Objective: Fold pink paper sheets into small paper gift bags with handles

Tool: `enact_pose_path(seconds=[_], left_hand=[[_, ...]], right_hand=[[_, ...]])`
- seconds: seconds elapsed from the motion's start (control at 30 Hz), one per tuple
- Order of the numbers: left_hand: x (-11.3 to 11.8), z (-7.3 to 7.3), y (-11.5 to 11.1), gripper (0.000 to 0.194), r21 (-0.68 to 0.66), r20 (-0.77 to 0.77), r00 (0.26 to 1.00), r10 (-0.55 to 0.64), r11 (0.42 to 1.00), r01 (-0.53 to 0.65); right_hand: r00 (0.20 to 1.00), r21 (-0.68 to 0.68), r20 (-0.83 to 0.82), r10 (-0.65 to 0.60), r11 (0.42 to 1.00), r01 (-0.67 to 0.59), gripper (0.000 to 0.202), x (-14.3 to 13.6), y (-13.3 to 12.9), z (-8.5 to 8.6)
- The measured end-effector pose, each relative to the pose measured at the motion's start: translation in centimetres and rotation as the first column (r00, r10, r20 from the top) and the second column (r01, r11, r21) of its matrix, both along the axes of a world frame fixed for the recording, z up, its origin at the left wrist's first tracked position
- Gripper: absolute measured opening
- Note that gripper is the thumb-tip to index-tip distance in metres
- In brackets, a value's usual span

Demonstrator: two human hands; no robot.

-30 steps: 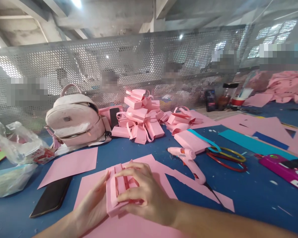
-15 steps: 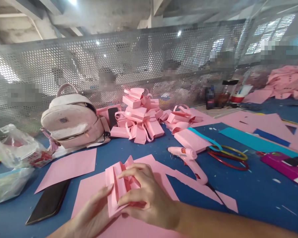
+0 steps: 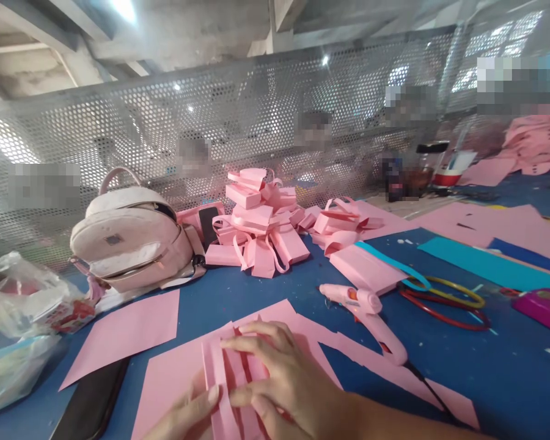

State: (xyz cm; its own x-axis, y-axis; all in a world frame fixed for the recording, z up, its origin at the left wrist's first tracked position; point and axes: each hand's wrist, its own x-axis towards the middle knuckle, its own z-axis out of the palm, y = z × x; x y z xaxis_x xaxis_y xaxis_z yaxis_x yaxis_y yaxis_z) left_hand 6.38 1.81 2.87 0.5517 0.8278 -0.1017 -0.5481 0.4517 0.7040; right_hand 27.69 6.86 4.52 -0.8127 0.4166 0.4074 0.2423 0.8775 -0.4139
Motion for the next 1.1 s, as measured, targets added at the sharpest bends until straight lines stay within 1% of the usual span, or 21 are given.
enact_pose_path(seconds=[0.17,0.3,0.4,0.47,0.53,0.6,0.67,0.77,0.9,1.0,1.1], left_hand=[[-0.2,-0.3,0.0,0.071,0.013,0.015,0.999,-0.032,0.999,0.032],[0.0,0.1,0.3,0.073,0.033,0.01,0.999,-0.035,0.999,0.034],[0.2,0.7,0.6,0.076,0.066,0.001,1.0,-0.018,0.998,0.018],[0.3,1.1,0.6,0.077,0.078,-0.005,1.0,-0.008,0.997,0.008],[0.4,1.2,0.4,0.076,0.074,-0.006,1.0,-0.002,0.997,0.002],[0.3,1.0,0.2,0.076,0.052,0.01,1.0,0.001,0.999,-0.002],[0.2,0.7,-0.2,0.075,0.028,0.041,0.999,0.003,1.0,-0.004],[0.0,0.0,-0.6,0.069,-0.001,0.08,0.997,0.0,1.0,0.0],[-0.1,-0.2,-0.8,0.063,0.003,0.106,0.994,-0.009,1.0,0.009],[-0.1,0.0,-0.8,0.065,0.014,0.107,0.994,-0.024,1.0,0.022],[-0.2,0.2,-1.0,0.065,0.022,0.105,0.994,-0.032,0.999,0.03]], right_hand=[[1.0,-0.015,0.006,0.009,1.0,-0.009,0.035,0.0,0.2,0.2],[0.999,0.046,0.052,0.01,0.999,-0.012,0.039,-0.4,0.7,-0.2],[0.998,0.102,0.066,-0.012,0.995,0.005,0.045,-0.6,1.0,-0.9],[0.998,0.133,0.059,-0.037,0.991,0.029,0.044,-0.7,1.1,-1.3],[0.997,0.162,0.044,-0.064,0.985,0.057,0.042,-0.7,1.0,-1.5],[0.997,0.175,0.027,-0.07,0.982,0.064,0.048,-0.7,0.7,-1.5],[0.997,0.148,0.049,-0.067,0.987,0.059,0.055,-0.7,0.4,-1.3],[0.989,0.052,0.128,-0.07,0.997,0.064,0.06,-0.7,0.1,-0.9],[0.988,-0.023,0.139,-0.069,0.997,0.073,0.067,-0.8,0.0,-1.0],[0.994,-0.058,0.074,-0.077,0.995,0.081,0.063,-0.8,0.0,-1.2],[0.992,-0.116,-0.091,-0.083,0.991,0.073,0.057,-0.5,-0.1,-1.5]])
